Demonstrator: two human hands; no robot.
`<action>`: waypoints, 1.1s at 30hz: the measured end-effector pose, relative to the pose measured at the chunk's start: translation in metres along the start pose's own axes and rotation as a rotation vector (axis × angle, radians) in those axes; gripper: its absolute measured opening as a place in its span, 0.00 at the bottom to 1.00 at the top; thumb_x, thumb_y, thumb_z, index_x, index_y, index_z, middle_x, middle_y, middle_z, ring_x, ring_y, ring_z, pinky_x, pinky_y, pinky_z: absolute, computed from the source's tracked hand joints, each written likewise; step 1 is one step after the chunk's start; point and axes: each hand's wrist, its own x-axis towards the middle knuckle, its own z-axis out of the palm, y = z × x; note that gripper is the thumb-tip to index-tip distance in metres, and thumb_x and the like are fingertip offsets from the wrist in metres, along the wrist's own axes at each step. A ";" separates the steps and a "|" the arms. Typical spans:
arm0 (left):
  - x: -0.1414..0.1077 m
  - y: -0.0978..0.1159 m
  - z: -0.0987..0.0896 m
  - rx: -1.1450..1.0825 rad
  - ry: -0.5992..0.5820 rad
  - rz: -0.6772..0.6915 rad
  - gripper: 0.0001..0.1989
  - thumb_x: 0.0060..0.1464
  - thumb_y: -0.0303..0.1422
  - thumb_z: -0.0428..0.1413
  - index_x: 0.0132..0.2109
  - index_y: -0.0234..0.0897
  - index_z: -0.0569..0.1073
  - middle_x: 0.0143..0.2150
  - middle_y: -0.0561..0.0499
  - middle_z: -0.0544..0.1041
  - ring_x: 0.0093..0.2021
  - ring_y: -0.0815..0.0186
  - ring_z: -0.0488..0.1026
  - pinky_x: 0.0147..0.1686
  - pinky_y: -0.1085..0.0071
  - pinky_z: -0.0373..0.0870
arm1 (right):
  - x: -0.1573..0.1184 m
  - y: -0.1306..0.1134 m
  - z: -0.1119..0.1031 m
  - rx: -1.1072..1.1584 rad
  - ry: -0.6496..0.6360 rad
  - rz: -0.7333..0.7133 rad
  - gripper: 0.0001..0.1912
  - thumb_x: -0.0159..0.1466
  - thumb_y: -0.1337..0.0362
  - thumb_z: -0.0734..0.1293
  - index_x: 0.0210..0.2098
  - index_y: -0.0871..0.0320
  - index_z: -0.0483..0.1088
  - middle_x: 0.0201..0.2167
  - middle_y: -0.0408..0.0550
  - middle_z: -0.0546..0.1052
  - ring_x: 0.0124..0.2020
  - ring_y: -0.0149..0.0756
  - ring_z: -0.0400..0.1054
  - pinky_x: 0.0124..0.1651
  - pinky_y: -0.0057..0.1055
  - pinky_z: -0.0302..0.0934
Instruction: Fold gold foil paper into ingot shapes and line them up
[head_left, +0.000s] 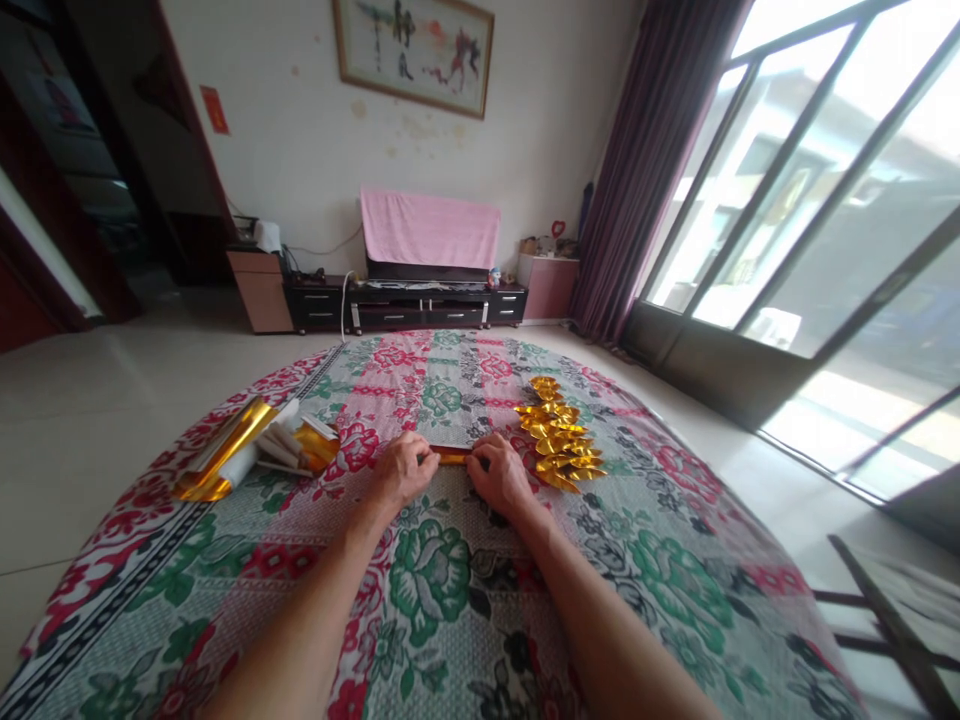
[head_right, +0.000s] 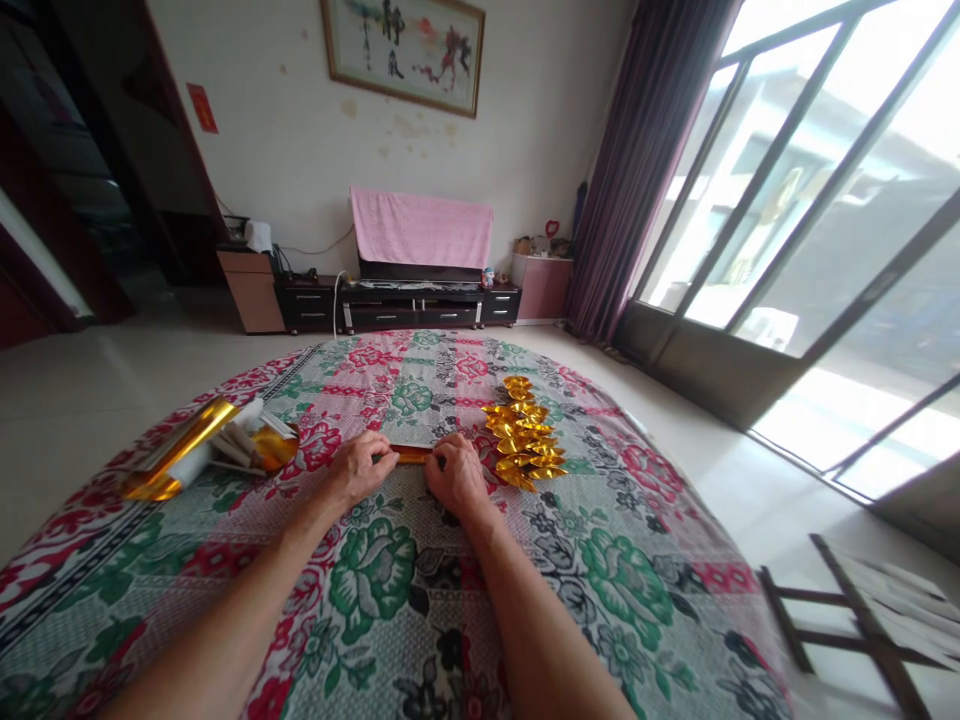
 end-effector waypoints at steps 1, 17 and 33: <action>0.000 -0.001 0.001 0.005 0.002 0.008 0.09 0.49 0.33 0.53 0.22 0.37 0.71 0.31 0.49 0.73 0.34 0.66 0.70 0.39 0.70 0.66 | 0.000 0.000 0.000 -0.003 -0.001 0.002 0.08 0.57 0.68 0.63 0.25 0.58 0.72 0.33 0.48 0.73 0.37 0.33 0.66 0.44 0.29 0.58; -0.001 -0.009 0.005 0.055 0.009 0.085 0.10 0.51 0.35 0.50 0.26 0.38 0.71 0.31 0.49 0.72 0.34 0.65 0.70 0.38 0.71 0.66 | -0.002 0.003 0.004 -0.063 -0.016 -0.010 0.08 0.59 0.66 0.62 0.26 0.57 0.71 0.32 0.48 0.73 0.39 0.34 0.65 0.46 0.30 0.56; -0.003 -0.005 0.002 0.200 -0.019 0.114 0.11 0.54 0.34 0.48 0.28 0.38 0.70 0.32 0.49 0.71 0.36 0.64 0.69 0.39 0.69 0.65 | 0.000 -0.001 0.000 -0.037 -0.017 0.023 0.07 0.59 0.66 0.62 0.29 0.57 0.72 0.33 0.48 0.73 0.38 0.34 0.65 0.45 0.29 0.56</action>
